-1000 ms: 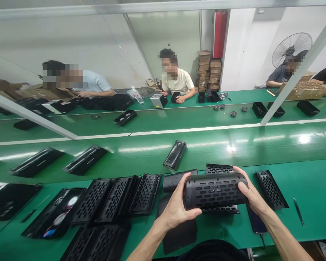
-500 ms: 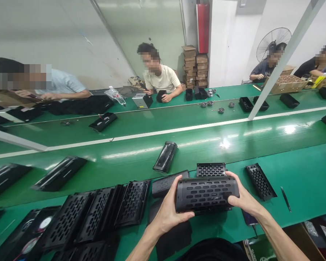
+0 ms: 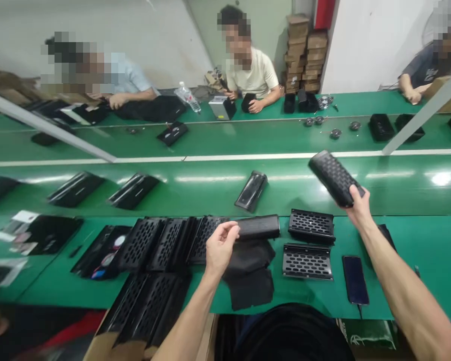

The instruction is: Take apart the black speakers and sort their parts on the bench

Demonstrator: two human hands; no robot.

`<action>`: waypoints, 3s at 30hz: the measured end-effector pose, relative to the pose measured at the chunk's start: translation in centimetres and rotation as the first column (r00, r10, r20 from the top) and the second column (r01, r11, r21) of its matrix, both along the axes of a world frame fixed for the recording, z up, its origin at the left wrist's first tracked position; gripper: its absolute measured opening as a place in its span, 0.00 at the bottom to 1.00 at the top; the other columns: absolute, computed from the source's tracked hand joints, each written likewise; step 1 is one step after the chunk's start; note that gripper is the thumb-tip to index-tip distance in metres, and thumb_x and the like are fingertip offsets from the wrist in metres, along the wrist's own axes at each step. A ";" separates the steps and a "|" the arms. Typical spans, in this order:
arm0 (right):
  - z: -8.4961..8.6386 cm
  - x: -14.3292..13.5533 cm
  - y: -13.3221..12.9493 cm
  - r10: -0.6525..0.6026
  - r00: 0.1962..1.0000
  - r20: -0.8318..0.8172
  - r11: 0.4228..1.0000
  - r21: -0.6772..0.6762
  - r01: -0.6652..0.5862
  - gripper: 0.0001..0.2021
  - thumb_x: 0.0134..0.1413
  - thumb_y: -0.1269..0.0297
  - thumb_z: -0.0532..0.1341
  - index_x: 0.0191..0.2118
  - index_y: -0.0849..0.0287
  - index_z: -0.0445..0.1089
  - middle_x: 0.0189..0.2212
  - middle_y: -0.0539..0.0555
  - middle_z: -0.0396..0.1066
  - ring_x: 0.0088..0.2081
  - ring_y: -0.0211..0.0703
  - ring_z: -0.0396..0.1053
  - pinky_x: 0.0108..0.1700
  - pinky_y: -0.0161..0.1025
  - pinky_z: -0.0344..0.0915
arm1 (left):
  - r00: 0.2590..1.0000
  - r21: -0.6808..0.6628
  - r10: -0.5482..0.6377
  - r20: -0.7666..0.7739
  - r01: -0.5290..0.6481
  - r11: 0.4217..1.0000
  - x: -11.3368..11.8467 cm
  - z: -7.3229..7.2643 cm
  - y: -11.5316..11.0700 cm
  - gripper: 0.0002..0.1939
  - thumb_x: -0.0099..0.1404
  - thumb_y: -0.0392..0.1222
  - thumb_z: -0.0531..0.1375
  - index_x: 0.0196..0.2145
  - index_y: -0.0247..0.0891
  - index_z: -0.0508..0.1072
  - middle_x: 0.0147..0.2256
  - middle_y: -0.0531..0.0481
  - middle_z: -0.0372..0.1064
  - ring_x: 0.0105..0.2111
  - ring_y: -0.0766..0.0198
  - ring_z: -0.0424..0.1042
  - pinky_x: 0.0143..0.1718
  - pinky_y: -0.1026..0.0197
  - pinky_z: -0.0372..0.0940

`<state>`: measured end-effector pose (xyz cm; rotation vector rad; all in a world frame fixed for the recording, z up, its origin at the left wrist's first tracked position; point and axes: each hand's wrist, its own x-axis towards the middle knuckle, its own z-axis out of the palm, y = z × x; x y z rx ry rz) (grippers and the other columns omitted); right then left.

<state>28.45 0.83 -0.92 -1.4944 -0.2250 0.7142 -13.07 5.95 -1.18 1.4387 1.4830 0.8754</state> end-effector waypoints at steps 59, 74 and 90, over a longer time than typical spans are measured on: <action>-2.4 -17.3 -13.6 0.766 0.562 0.312 0.619 -0.596 -0.512 0.19 0.65 0.50 0.57 0.46 0.55 0.80 0.36 0.56 0.80 0.38 0.53 0.76 0.42 0.44 0.70 | 0.757 -0.275 -0.649 0.078 0.642 0.716 2.7 -3.0 -7.4 0.14 0.62 0.48 0.60 0.23 0.40 0.66 0.24 0.56 0.61 0.28 0.63 0.61 0.33 0.60 0.57; -6.0 -11.4 -15.4 0.546 0.804 0.236 0.578 -0.801 -0.158 0.18 0.51 0.41 0.60 0.33 0.51 0.68 0.28 0.52 0.74 0.33 0.52 0.70 0.35 0.42 0.56 | 0.706 -0.520 -0.656 -0.269 0.467 0.716 7.4 -4.9 -7.5 0.13 0.65 0.48 0.59 0.24 0.43 0.67 0.24 0.55 0.71 0.28 0.60 0.68 0.32 0.60 0.51; -4.8 -11.6 -16.5 0.337 0.940 -0.042 0.792 -0.527 -0.308 0.28 0.38 0.38 0.69 0.39 0.56 0.73 0.24 0.49 0.71 0.27 0.46 0.67 0.33 0.42 0.62 | 0.876 -0.478 -0.481 -0.023 0.413 0.775 6.2 -4.8 -8.8 0.13 0.63 0.53 0.57 0.27 0.42 0.65 0.22 0.58 0.62 0.24 0.64 0.62 0.30 0.62 0.56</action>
